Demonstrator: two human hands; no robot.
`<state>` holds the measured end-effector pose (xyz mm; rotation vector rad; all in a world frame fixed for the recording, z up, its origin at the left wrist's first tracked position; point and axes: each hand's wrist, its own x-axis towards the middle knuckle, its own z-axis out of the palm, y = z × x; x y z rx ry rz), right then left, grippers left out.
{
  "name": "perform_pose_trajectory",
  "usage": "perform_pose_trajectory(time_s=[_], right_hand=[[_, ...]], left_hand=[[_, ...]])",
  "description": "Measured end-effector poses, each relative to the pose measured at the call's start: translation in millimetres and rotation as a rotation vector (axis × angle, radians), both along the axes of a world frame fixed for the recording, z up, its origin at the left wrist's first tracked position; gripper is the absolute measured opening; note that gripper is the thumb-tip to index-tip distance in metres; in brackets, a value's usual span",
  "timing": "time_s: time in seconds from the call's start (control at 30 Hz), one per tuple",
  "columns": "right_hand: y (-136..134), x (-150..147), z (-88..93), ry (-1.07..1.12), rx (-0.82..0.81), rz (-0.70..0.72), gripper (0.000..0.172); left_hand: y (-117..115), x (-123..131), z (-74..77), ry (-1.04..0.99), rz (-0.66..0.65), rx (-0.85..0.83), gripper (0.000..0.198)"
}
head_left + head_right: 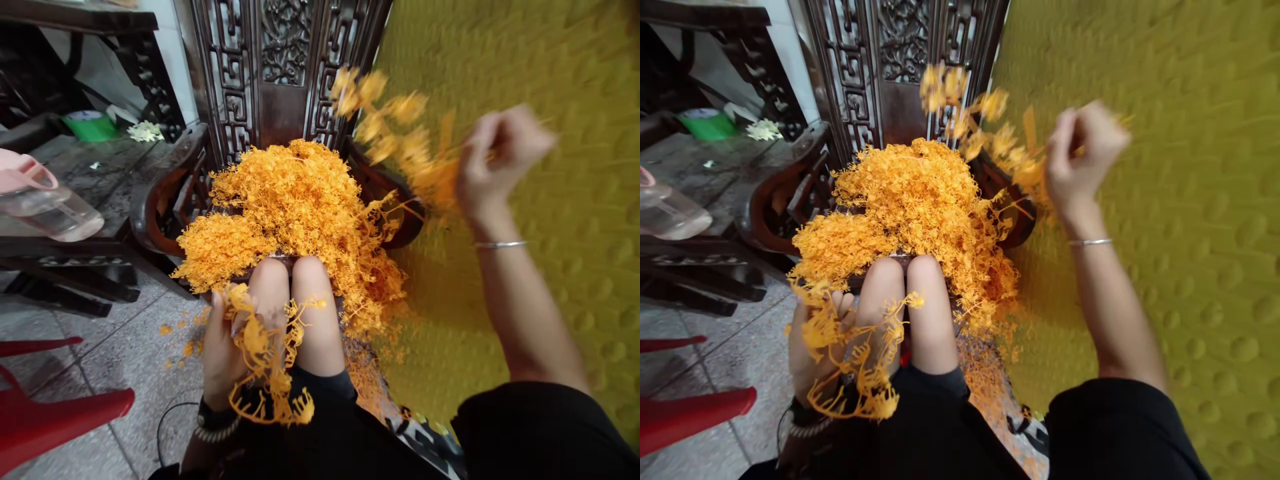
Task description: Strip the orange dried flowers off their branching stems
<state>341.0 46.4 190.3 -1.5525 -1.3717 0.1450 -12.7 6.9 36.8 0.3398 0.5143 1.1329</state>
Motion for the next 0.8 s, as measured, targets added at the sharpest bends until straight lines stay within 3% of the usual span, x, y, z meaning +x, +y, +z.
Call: perform_pose_trajectory(time_s=[0.07, 0.1, 0.17, 0.2, 0.3, 0.4, 0.57, 0.7, 0.8], right_hand=[[6, -13, -38.9, -0.265, 0.058, -0.118, 0.029], [7, -19, -59.0, -0.413, -0.024, -0.109, 0.025], [7, -28, -96.1, -0.448, -0.081, -0.075, 0.018], [7, -32, -111.8, -0.458, -0.191, -0.037, 0.016], [7, -37, -143.9, -0.446, -0.317, 0.028, 0.017], [2, -41, -155.2, -0.415, -0.407, 0.051, 0.021], [-12, -69, -158.4, -0.374, -0.500, 0.117, 0.027], [-12, -99, -176.5, -0.395, -0.492, 0.078, 0.032], [-15, -111, -187.5, -0.436, -0.522, -0.004, 0.038]], left_hand=[[2, 4, 7.9, -0.070, 0.033, 0.031, 0.034], [4, 6, 11.8, -0.075, 0.048, 0.039, 0.033], [11, 8, 20.2, -0.072, 0.071, 0.044, 0.033], [16, 10, 24.7, -0.073, 0.082, 0.046, 0.032], [35, 14, 39.4, -0.082, 0.099, 0.093, 0.029], [59, 22, 54.8, -0.119, 0.146, 0.223, 0.030], [86, 41, 85.1, -0.199, 0.153, 0.451, 0.037], [103, 60, 111.6, -0.185, 0.148, 0.555, 0.046], [120, 73, 120.2, -0.145, 0.072, 0.592, 0.048]])
